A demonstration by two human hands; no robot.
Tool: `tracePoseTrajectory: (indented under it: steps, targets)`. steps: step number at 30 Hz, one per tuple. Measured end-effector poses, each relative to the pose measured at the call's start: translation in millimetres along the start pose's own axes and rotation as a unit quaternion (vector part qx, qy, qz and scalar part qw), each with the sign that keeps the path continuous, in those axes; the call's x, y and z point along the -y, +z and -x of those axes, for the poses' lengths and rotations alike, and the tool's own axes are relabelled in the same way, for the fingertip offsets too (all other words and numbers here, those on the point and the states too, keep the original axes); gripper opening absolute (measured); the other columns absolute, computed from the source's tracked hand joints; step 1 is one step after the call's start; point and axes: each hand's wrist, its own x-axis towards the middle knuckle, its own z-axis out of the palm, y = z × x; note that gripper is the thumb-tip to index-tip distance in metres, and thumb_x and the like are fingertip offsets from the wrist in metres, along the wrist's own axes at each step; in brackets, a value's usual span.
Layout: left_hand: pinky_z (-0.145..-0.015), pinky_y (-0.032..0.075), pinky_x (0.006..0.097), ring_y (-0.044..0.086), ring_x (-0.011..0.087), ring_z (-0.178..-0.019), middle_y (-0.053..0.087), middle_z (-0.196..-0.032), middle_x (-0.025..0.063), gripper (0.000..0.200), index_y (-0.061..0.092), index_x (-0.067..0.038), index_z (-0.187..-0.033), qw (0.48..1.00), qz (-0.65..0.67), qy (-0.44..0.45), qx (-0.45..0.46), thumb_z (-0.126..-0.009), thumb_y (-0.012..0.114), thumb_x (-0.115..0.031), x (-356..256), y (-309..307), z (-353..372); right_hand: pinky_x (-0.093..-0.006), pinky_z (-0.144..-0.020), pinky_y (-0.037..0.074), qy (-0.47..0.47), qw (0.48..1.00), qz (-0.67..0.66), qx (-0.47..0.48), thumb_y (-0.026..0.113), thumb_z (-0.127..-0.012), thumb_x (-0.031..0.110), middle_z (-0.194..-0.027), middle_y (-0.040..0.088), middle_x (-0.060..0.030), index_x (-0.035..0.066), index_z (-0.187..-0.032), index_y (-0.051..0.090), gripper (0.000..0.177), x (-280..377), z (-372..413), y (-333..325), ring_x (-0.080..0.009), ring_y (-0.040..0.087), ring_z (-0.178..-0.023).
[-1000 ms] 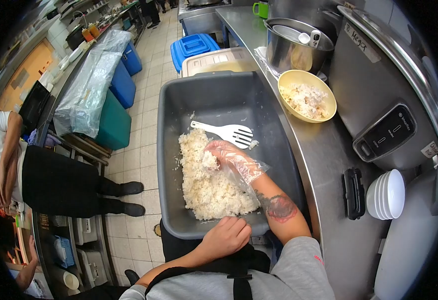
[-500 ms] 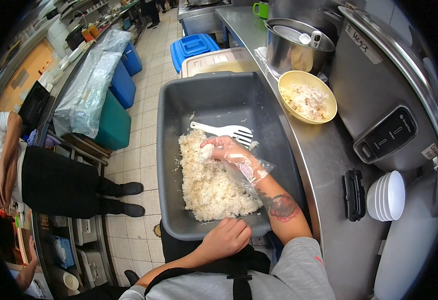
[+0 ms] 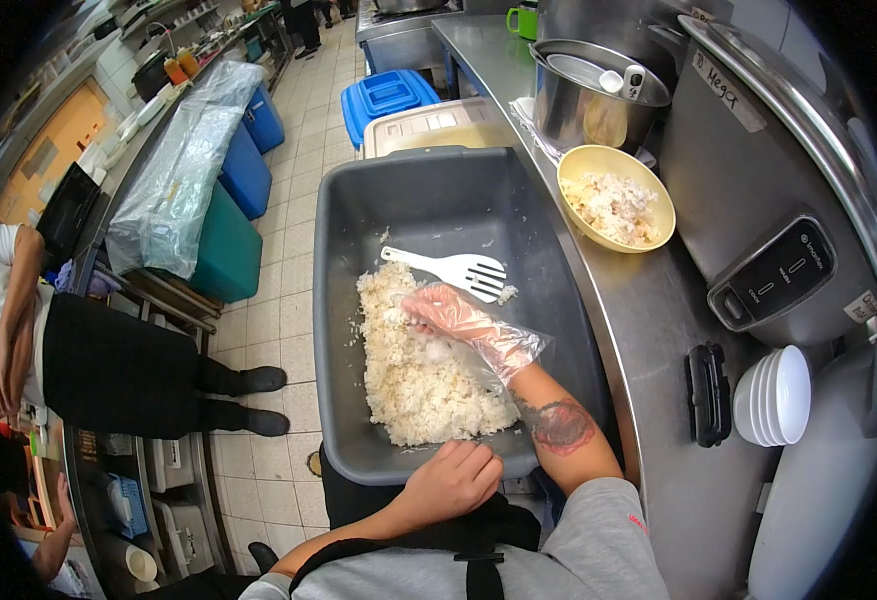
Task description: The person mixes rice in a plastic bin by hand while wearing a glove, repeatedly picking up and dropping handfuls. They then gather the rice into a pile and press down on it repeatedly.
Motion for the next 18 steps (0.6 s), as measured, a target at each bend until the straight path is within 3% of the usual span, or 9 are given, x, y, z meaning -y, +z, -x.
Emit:
tracePoseTrajectory:
  steps: [1,4,10,11,18]
  targets:
    - [-0.067,0.042,0.0323,0.052,0.0196,-0.074,0.046,-0.079,0.0036,0.016,0.057,-0.008,-0.088,1.0,-0.002,0.001,0.001,-0.081,0.069,-0.017,-0.1,-0.2,-0.1,-0.0284,-0.075,0.054,0.023,0.999,-0.012,0.022,0.062,-0.101,0.035,-0.092,0.07,-0.0031,0.006,-0.113,0.069,0.032,-2.2,-0.5,-2.0,-0.0106,0.064,-0.087]
    - [-0.067,0.042,0.0322,0.052,0.0196,-0.074,0.046,-0.079,0.0035,0.017,0.057,-0.008,-0.088,1.0,-0.004,0.001,0.006,-0.081,0.069,-0.017,-0.5,-0.7,0.1,-0.0271,-0.071,0.053,-0.06,0.989,-0.124,0.048,0.062,-0.101,0.04,-0.097,0.069,-0.0049,0.008,-0.12,0.069,0.038,-17.8,-1.5,-5.1,-0.0095,0.063,-0.088]
    - [-0.067,0.042,0.0321,0.052,0.0196,-0.074,0.047,-0.08,0.0035,0.017,0.057,-0.008,-0.089,1.0,-0.009,-0.003,0.011,-0.081,0.069,-0.017,-1.0,-0.3,0.3,-0.0304,-0.082,0.055,0.015,0.965,-0.259,0.037,0.06,-0.098,0.052,-0.115,0.067,-0.0103,0.007,-0.132,0.063,0.056,-0.1,6.6,-8.7,-0.0174,0.066,-0.098]
    - [-0.067,0.042,0.0322,0.052,0.0196,-0.074,0.047,-0.08,0.0036,0.017,0.057,-0.008,-0.089,1.0,-0.008,-0.003,0.012,-0.081,0.069,-0.017,-0.9,-0.5,0.2,-0.0334,-0.088,0.055,0.009,0.955,-0.288,0.068,0.059,-0.099,0.053,-0.116,0.068,-0.0116,0.003,-0.133,0.061,0.06,-1.7,5.0,-12.9,-0.0211,0.067,-0.102]
    - [-0.068,0.042,0.0325,0.053,0.0201,-0.075,0.047,-0.08,0.0039,0.017,0.057,-0.008,-0.088,1.0,-0.003,-0.003,0.011,-0.081,0.069,-0.018,-0.5,-0.7,0.1,-0.0308,-0.084,0.056,-0.028,0.979,-0.202,0.022,0.074,-0.093,0.032,-0.108,0.07,-0.0115,-0.001,-0.123,0.065,0.045,-7.3,3.8,-10.0,-0.0188,0.069,-0.097]
